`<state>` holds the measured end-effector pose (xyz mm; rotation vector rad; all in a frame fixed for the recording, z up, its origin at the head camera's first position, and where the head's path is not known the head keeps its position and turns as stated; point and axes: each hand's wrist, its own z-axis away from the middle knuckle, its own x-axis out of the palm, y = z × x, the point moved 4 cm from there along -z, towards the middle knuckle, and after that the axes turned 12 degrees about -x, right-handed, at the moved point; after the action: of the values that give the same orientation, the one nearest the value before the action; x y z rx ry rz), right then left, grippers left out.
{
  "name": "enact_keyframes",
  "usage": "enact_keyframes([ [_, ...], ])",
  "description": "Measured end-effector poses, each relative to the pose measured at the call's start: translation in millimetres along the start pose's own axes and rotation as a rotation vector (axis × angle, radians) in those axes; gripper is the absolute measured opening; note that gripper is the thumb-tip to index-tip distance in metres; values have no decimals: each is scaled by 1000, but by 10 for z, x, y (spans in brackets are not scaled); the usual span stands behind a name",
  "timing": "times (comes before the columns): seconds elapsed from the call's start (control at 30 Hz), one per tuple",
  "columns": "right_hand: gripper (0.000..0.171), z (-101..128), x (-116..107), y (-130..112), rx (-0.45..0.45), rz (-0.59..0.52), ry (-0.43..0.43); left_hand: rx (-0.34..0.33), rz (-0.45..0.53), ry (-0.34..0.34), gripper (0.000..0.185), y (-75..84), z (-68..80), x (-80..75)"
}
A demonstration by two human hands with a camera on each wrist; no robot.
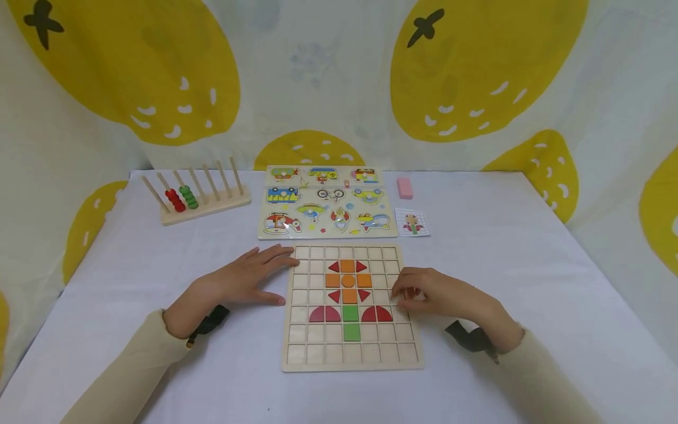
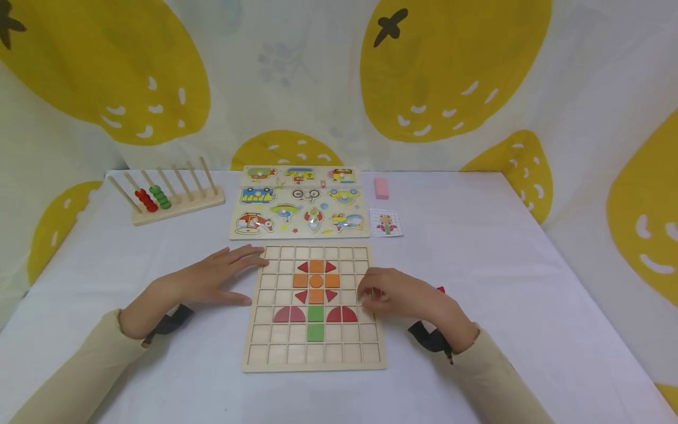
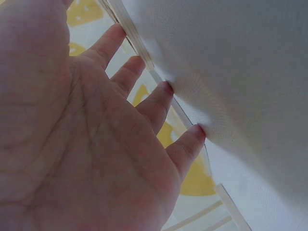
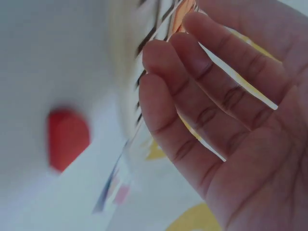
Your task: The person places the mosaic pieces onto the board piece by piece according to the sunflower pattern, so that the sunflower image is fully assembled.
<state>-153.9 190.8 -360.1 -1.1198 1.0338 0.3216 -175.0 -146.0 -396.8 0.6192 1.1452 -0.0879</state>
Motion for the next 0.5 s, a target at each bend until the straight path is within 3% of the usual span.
enact_keyframes([
  [0.5,10,309,-143,300,142,4,88,6,0,5,75,3,-3,-2],
])
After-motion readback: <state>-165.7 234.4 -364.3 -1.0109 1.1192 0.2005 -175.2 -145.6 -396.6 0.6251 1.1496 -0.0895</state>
